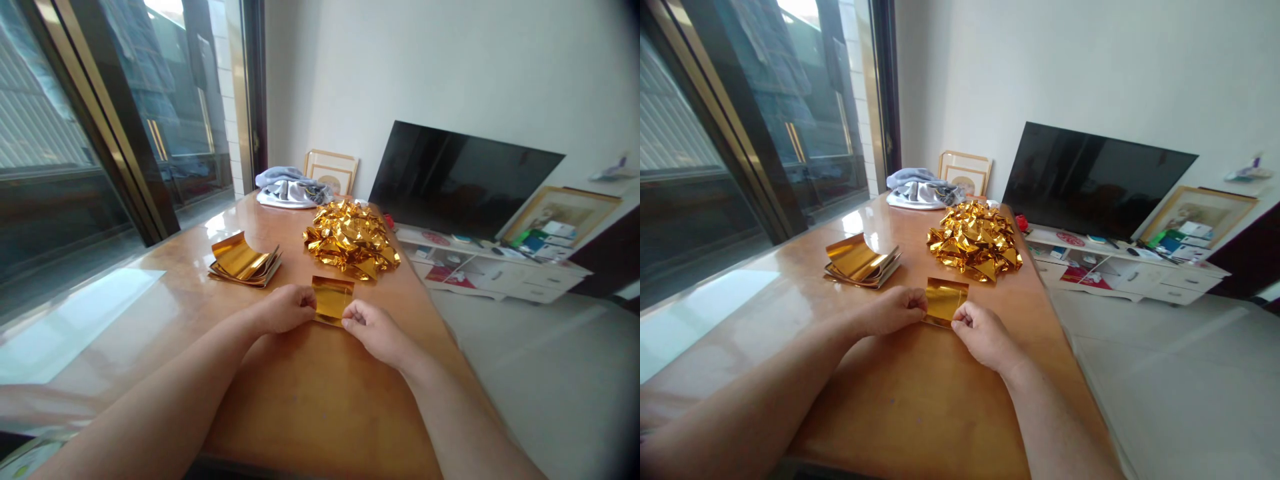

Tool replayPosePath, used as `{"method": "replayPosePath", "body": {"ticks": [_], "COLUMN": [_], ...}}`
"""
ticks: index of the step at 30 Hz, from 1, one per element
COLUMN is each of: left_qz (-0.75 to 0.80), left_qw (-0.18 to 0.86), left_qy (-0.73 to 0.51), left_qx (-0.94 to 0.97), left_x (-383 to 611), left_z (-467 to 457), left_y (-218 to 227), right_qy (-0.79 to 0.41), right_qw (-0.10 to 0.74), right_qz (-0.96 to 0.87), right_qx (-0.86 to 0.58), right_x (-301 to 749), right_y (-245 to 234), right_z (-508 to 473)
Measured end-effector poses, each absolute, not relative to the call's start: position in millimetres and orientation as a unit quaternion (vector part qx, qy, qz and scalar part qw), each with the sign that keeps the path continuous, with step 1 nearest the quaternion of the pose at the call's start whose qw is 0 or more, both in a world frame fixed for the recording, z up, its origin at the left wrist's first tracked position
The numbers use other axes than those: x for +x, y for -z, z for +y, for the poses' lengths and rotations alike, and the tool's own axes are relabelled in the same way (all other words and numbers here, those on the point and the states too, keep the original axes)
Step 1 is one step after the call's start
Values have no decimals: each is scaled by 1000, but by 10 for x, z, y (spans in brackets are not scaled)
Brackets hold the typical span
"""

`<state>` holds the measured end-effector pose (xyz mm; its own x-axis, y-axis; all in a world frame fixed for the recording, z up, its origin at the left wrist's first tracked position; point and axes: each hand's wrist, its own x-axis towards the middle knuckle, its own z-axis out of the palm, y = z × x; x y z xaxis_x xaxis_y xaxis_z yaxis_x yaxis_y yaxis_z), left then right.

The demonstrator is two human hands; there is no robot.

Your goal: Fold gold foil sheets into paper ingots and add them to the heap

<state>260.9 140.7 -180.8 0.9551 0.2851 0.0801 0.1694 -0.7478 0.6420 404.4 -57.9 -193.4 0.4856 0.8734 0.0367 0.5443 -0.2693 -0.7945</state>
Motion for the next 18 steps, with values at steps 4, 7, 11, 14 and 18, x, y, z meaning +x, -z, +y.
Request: {"method": "replayPosePath", "body": {"ticks": [4, 7, 11, 14, 18], "left_qz": [142, 150, 157, 160, 172], "left_qw": [341, 336, 324, 308, 286], "left_qy": [-70, -55, -42, -40, -41], "left_qx": [927, 928, 932, 937, 942], "left_x": [2621, 2627, 2630, 2623, 2612], "left_z": [1421, 1422, 1417, 1398, 1359], "left_y": [1804, 1798, 1768, 1720, 1659], "right_qy": [-183, -174, -167, -162, -153], "right_qw": [384, 383, 382, 382, 382], "right_qz": [-468, -463, -451, -445, -446], "right_qx": [-775, -780, -789, -794, -795], "right_x": [4057, 4071, 4085, 4092, 4107], "right_y": [1924, 1936, 1986, 2022, 2051], "right_z": [-567, -550, -535, -532, -529]}}
